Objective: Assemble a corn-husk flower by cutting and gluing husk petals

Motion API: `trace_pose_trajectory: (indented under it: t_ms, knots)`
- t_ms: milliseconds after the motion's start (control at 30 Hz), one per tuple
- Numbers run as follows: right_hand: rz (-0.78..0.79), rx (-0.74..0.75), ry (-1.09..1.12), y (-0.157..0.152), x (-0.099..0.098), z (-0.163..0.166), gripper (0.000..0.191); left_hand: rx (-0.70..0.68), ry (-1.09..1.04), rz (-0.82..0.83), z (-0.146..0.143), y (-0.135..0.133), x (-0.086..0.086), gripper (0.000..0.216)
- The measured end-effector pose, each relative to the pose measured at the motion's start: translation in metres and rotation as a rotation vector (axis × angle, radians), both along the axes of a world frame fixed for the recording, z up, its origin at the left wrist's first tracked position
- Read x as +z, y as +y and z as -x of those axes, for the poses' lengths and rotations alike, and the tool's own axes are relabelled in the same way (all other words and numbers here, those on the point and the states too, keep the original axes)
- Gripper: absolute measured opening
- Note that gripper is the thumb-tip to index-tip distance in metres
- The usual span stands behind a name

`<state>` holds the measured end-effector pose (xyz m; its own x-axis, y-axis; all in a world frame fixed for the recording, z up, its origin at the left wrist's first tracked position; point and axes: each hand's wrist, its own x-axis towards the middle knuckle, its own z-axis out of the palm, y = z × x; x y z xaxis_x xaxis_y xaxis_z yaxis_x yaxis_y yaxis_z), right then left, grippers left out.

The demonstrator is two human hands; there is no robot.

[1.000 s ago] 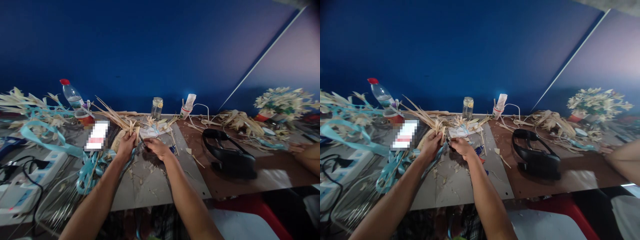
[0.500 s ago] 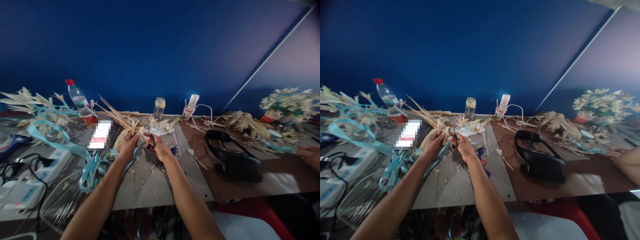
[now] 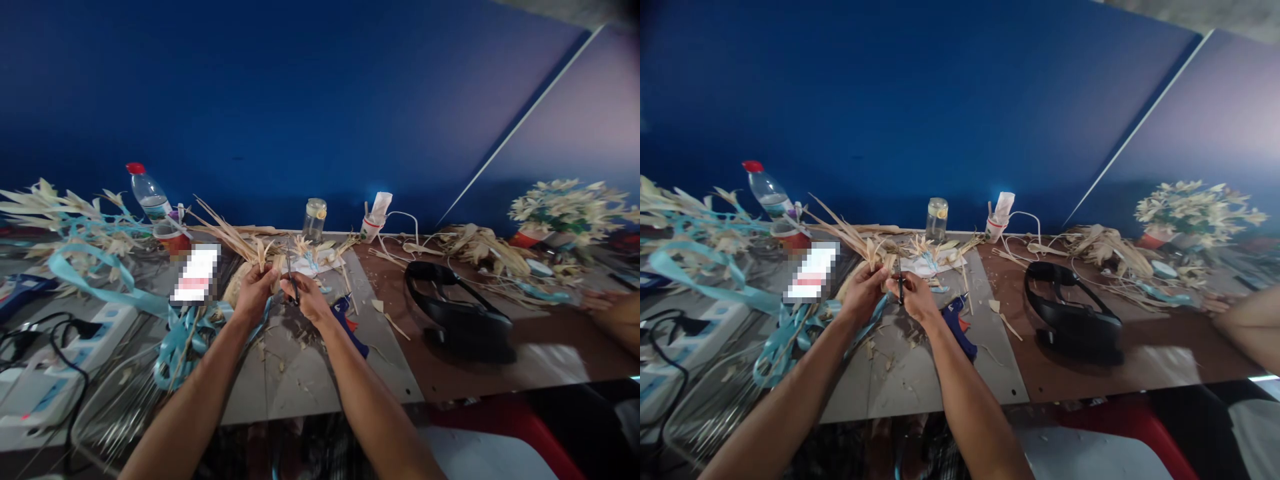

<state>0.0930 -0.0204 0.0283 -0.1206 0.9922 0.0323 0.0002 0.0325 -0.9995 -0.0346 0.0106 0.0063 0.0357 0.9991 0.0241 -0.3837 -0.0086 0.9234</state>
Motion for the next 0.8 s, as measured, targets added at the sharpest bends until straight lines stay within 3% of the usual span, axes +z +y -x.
trace_pose_trajectory:
  t_ms: [167,333,500,800]
  knots:
    - [-0.019,-0.015,0.034,0.006,-0.01,0.0,0.042,-0.059,-0.032,0.009,-0.001,-0.001,0.0,0.026]
    - [-0.086,-0.055,-0.132,0.008,-0.02,0.0,0.036,-0.035,0.0,0.022,-0.002,-0.003,0.005,0.027]
    - [-0.131,-0.079,-0.265,0.002,-0.018,0.002,0.035,-0.028,-0.063,0.019,-0.001,-0.003,0.007,0.027]
    - [-0.157,-0.034,-0.264,0.001,-0.019,0.007,0.034,-0.037,-0.098,0.022,-0.001,-0.001,0.004,0.027]
